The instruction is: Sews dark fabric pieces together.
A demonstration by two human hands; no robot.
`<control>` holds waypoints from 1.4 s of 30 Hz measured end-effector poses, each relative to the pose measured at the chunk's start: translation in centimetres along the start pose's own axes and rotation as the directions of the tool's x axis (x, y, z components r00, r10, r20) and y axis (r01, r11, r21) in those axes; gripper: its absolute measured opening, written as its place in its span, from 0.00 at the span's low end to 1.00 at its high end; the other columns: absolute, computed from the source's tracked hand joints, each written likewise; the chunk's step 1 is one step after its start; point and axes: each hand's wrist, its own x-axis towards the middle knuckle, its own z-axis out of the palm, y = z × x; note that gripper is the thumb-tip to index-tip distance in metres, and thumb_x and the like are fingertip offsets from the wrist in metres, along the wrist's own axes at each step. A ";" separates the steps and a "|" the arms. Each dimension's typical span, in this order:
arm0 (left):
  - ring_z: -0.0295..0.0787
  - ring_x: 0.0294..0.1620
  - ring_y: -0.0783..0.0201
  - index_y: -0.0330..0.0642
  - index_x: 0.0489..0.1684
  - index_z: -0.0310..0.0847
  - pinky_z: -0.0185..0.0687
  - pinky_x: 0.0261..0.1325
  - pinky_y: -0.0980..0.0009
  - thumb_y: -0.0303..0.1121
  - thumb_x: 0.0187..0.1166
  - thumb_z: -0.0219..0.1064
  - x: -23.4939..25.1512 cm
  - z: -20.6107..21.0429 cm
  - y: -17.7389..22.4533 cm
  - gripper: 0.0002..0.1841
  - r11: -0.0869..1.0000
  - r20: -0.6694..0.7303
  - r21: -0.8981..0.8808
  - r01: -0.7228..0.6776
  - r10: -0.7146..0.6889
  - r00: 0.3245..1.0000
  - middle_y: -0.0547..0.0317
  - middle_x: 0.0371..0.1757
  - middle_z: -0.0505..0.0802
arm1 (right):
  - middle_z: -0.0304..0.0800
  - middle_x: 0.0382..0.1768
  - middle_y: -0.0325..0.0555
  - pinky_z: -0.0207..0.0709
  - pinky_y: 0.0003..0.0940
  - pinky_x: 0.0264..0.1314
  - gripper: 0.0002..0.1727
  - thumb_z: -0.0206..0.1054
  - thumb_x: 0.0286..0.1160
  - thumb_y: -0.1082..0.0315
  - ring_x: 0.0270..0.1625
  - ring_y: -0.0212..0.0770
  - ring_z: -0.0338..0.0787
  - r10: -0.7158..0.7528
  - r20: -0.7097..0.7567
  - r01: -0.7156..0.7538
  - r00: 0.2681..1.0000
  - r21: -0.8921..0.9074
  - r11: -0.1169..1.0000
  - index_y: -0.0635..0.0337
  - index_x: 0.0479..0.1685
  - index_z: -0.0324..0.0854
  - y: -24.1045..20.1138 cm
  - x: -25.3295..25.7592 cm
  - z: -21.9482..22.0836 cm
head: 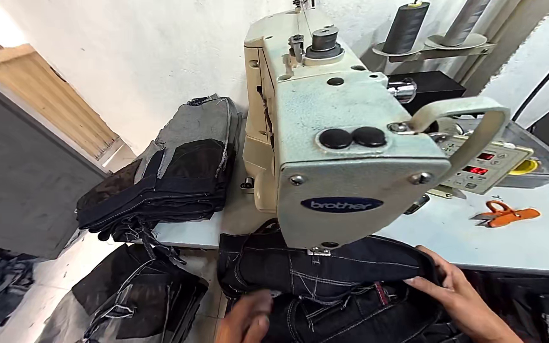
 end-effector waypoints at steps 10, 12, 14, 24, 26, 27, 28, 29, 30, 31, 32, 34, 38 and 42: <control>0.83 0.22 0.80 0.33 0.37 0.79 0.82 0.30 0.78 0.38 0.78 0.68 8.0 5.2 -1.1 0.14 0.998 -0.351 -0.027 -0.062 0.049 0.935 0.66 0.23 0.86 | 0.95 0.31 0.29 0.89 0.23 0.39 0.10 0.71 0.60 0.65 0.33 0.25 0.94 0.304 -0.178 -0.293 0.936 0.085 0.952 0.51 0.41 0.86 -4.2 1.1 0.9; 0.73 0.10 0.76 0.38 0.28 0.74 0.75 0.17 0.75 0.38 0.82 0.64 7.6 5.0 0.0 0.14 1.000 -0.317 0.019 0.019 -0.011 0.948 0.68 0.13 0.77 | 0.95 0.31 0.30 0.89 0.24 0.38 0.10 0.70 0.59 0.66 0.33 0.26 0.94 0.348 -0.178 -0.339 0.920 0.081 0.937 0.51 0.41 0.86 -4.6 1.9 1.0; 0.70 0.11 0.74 0.37 0.30 0.77 0.73 0.18 0.73 0.36 0.81 0.64 9.5 4.2 0.4 0.12 0.997 -0.349 0.016 0.078 -0.068 0.935 0.67 0.15 0.75 | 0.95 0.30 0.32 0.89 0.25 0.36 0.10 0.69 0.60 0.66 0.32 0.27 0.94 0.361 -0.176 -0.351 0.916 0.088 0.932 0.52 0.41 0.86 -5.2 3.0 1.7; 0.92 0.41 0.53 0.28 0.61 0.79 0.87 0.50 0.51 0.44 0.87 0.58 11.9 3.5 2.3 0.23 0.934 -0.241 0.258 0.246 -0.185 0.953 0.46 0.38 0.92 | 0.89 0.21 0.32 0.82 0.20 0.25 0.07 0.60 0.79 0.75 0.22 0.23 0.87 0.441 -0.315 -0.424 0.841 0.123 0.897 0.56 0.37 0.82 -3.2 6.4 1.7; 0.93 0.36 0.55 0.30 0.68 0.75 0.91 0.42 0.52 0.56 0.88 0.52 9.9 3.7 1.7 0.33 0.929 -0.155 0.278 0.246 -0.209 0.965 0.48 0.41 0.92 | 0.90 0.23 0.31 0.83 0.20 0.26 0.07 0.60 0.77 0.74 0.24 0.23 0.88 0.428 -0.299 -0.417 0.853 0.105 0.903 0.55 0.39 0.82 -2.8 5.8 1.5; 0.92 0.33 0.56 0.31 0.68 0.75 0.90 0.38 0.54 0.61 0.86 0.53 9.1 3.7 1.4 0.36 0.931 -0.123 0.283 0.232 -0.204 0.971 0.49 0.41 0.92 | 0.90 0.23 0.31 0.83 0.20 0.26 0.07 0.59 0.77 0.74 0.24 0.22 0.88 0.424 -0.298 -0.412 0.856 0.105 0.905 0.55 0.39 0.82 -3.3 5.6 1.5; 0.90 0.28 0.57 0.31 0.63 0.76 0.88 0.32 0.55 0.65 0.83 0.55 8.6 3.8 1.0 0.38 0.931 -0.125 0.308 0.197 -0.165 0.978 0.51 0.35 0.90 | 0.91 0.23 0.31 0.83 0.19 0.26 0.07 0.59 0.77 0.74 0.24 0.22 0.88 0.418 -0.298 -0.405 0.858 0.107 0.908 0.54 0.39 0.83 -3.8 5.4 1.6; 0.87 0.24 0.57 0.30 0.57 0.78 0.85 0.29 0.55 0.66 0.80 0.58 8.3 3.9 0.8 0.38 0.925 -0.144 0.347 0.154 -0.110 0.983 0.52 0.28 0.88 | 0.91 0.23 0.30 0.83 0.18 0.27 0.07 0.59 0.76 0.74 0.24 0.21 0.88 0.408 -0.295 -0.395 0.864 0.107 0.913 0.53 0.38 0.83 -4.4 5.4 1.8; 0.84 0.21 0.57 0.30 0.50 0.80 0.81 0.26 0.55 0.65 0.79 0.59 8.2 4.1 0.9 0.37 0.915 -0.157 0.384 0.126 -0.069 0.985 0.53 0.23 0.86 | 0.91 0.23 0.29 0.83 0.18 0.27 0.08 0.59 0.75 0.74 0.24 0.21 0.88 0.395 -0.293 -0.381 0.871 0.106 0.918 0.53 0.38 0.83 -4.9 5.4 2.1; 0.83 0.21 0.56 0.31 0.45 0.81 0.81 0.26 0.56 0.62 0.80 0.59 8.2 4.1 1.2 0.34 0.908 -0.147 0.397 0.132 -0.079 0.986 0.53 0.22 0.85 | 0.90 0.23 0.29 0.83 0.18 0.27 0.08 0.59 0.74 0.75 0.24 0.21 0.88 0.384 -0.293 -0.370 0.876 0.105 0.923 0.52 0.38 0.83 -5.2 5.5 2.3; 0.85 0.22 0.57 0.33 0.42 0.82 0.82 0.28 0.57 0.58 0.82 0.58 8.3 3.9 1.7 0.29 0.906 -0.121 0.388 0.166 -0.128 0.984 0.54 0.22 0.84 | 0.90 0.23 0.29 0.83 0.18 0.27 0.08 0.59 0.74 0.75 0.24 0.21 0.88 0.376 -0.290 -0.363 0.880 0.101 0.926 0.52 0.37 0.83 -5.5 5.6 2.6; 0.87 0.24 0.57 0.33 0.42 0.82 0.84 0.31 0.56 0.51 0.85 0.55 8.4 3.8 2.8 0.25 0.899 -0.084 0.370 0.233 -0.218 0.972 0.53 0.23 0.85 | 0.91 0.25 0.30 0.83 0.19 0.29 0.09 0.60 0.73 0.76 0.26 0.21 0.88 0.364 -0.280 -0.353 0.888 0.091 0.931 0.53 0.40 0.83 -5.7 5.9 2.8; 0.87 0.23 0.57 0.34 0.44 0.82 0.84 0.31 0.57 0.51 0.86 0.54 8.5 3.9 3.1 0.25 0.895 -0.083 0.349 0.277 -0.265 0.961 0.53 0.24 0.85 | 0.92 0.28 0.31 0.84 0.19 0.31 0.09 0.60 0.75 0.76 0.28 0.22 0.89 0.374 -0.264 -0.362 0.889 0.096 0.927 0.54 0.44 0.84 -5.1 6.3 2.7; 0.85 0.21 0.61 0.36 0.40 0.82 0.83 0.29 0.61 0.52 0.86 0.54 8.8 4.1 2.9 0.25 0.903 -0.111 0.328 0.277 -0.254 0.961 0.56 0.22 0.84 | 0.91 0.26 0.31 0.83 0.19 0.29 0.09 0.60 0.77 0.76 0.26 0.22 0.88 0.395 -0.283 -0.382 0.874 0.102 0.918 0.53 0.42 0.83 -5.2 6.7 3.0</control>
